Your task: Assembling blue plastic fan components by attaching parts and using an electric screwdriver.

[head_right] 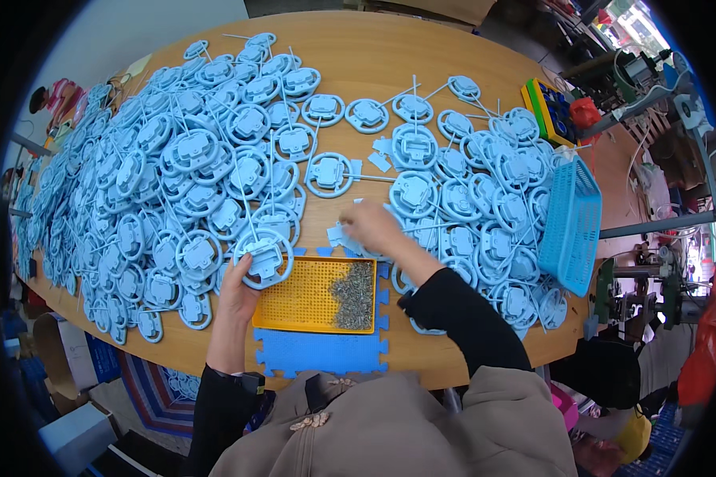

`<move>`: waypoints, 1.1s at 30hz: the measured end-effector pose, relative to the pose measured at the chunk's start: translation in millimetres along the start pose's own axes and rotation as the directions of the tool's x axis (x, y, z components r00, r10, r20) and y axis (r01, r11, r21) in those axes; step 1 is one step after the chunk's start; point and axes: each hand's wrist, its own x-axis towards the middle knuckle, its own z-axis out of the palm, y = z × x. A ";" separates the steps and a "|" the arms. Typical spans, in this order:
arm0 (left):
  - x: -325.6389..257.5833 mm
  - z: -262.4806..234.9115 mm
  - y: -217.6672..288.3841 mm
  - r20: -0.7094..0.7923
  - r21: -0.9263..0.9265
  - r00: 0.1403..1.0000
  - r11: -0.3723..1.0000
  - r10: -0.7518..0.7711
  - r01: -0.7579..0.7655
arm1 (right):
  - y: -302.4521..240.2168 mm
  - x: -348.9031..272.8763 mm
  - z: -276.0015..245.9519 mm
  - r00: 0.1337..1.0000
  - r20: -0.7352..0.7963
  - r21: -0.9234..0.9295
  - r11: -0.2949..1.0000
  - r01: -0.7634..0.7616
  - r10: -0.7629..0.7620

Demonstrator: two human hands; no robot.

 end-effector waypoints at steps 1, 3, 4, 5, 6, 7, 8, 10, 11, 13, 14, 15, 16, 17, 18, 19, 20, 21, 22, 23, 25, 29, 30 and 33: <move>-3.3 1.8 1.5 0.011 -0.008 1.000 1.000 0.013 -0.013 | -10.3 -0.2 10.9 0.992 0.106 -0.188 0.978 0.089 -0.070; -14.2 7.7 8.7 0.019 -0.003 0.999 1.000 0.026 -0.026 | -19.6 -6.0 17.5 0.993 0.086 -0.317 0.943 0.103 -0.080; -16.9 5.3 9.1 0.016 0.000 0.999 0.999 0.034 -0.034 | -24.2 -6.9 19.4 0.994 0.068 -0.441 0.891 0.105 -0.084; -18.9 1.4 8.7 0.008 0.009 0.999 0.999 0.031 -0.031 | -25.9 -7.8 19.8 0.994 0.065 -0.439 0.891 0.112 -0.093; -22.6 -1.9 9.7 -0.001 0.019 1.000 0.999 0.029 -0.029 | -25.6 -10.7 18.2 0.997 0.046 -0.372 0.926 0.070 -0.057; -25.4 0.3 10.6 -0.017 -0.009 0.998 0.998 0.062 -0.063 | -23.9 -9.4 14.9 0.999 0.028 -0.301 0.953 0.035 -0.028; -24.7 -1.5 7.5 -0.024 -0.004 0.996 0.997 0.080 -0.080 | -20.8 -8.2 11.2 1.000 0.014 -0.228 0.974 0.000 0.003; -20.0 -1.4 1.5 -0.024 -0.025 0.998 0.998 0.053 -0.054 | -20.6 -7.2 -5.4 1.000 -0.004 -0.104 0.994 0.018 -0.019; -18.9 4.5 1.1 -0.050 -0.007 0.999 1.000 0.010 -0.010 | -23.2 -7.1 -8.0 0.988 -0.132 0.182 0.982 -0.059 0.083; -11.0 12.7 -6.7 -0.037 -0.047 0.999 0.998 0.030 -0.032 | -54.0 -13.9 -18.4 0.930 -0.340 0.516 0.854 0.063 0.137; -9.1 18.2 -10.5 -0.012 -0.080 0.999 0.996 0.040 -0.040 | -74.3 -16.2 -20.2 0.935 -0.330 0.516 0.854 0.064 0.130; -6.5 27.3 -10.7 0.014 -0.076 0.999 0.997 0.034 -0.033 | -91.6 -17.3 -22.4 0.899 -0.437 0.387 0.892 0.232 -0.044; -4.5 32.9 -13.2 0.010 -0.079 0.999 0.996 0.037 -0.036 | -103.9 -16.2 -20.4 0.826 -0.517 0.242 0.888 0.392 -0.224; -2.8 38.2 -17.1 -0.016 -0.109 0.998 0.992 0.055 -0.057 | -112.0 -17.1 -16.6 0.827 -0.514 0.243 0.886 0.395 -0.228; 1.2 42.6 -20.1 -0.036 -0.137 0.997 0.988 0.073 -0.077 | -117.6 -16.7 -14.3 0.817 -0.526 0.212 0.893 0.396 -0.237; 3.6 45.0 -22.3 -0.040 -0.145 0.994 0.984 0.102 -0.106 | -120.1 -15.6 -13.6 0.807 -0.537 0.182 0.900 0.397 -0.247; 4.3 44.4 -22.6 -0.041 -0.145 0.994 0.983 0.106 -0.111 | -117.4 -13.0 -12.1 0.805 -0.538 0.181 0.898 0.400 -0.250; 3.6 43.0 -22.6 -0.064 -0.143 0.992 0.982 0.112 -0.120 | -110.6 -9.6 -5.7 0.795 -0.582 0.207 0.914 0.349 -0.172; 1.4 44.4 -22.6 -0.082 -0.142 0.990 0.982 0.114 -0.125 | -102.7 -8.9 -3.4 0.778 -0.622 0.233 0.927 0.293 -0.090; -1.4 43.3 -21.3 -0.085 -0.143 0.990 0.982 0.115 -0.127 | -93.8 -6.3 -4.4 0.840 -0.542 0.338 0.918 0.206 0.011; -8.1 34.4 -20.0 -0.178 -0.066 0.980 0.992 0.093 -0.106 | -62.5 10.6 7.8 0.843 -0.536 0.302 0.941 0.155 0.033; -15.4 16.1 -18.3 -0.217 -0.066 0.971 0.991 0.096 -0.113 | -30.1 44.9 18.0 0.893 -0.448 0.116 0.993 0.014 0.040; -18.4 12.9 -15.8 -0.221 -0.068 0.971 0.992 0.093 -0.110 | -30.8 49.1 17.9 0.895 -0.443 0.117 0.993 0.013 0.041; -26.8 6.2 -8.2 -0.210 -0.063 0.969 0.988 0.127 -0.143 | -30.3 54.1 24.1 0.979 -0.173 -0.117 0.985 -0.130 0.109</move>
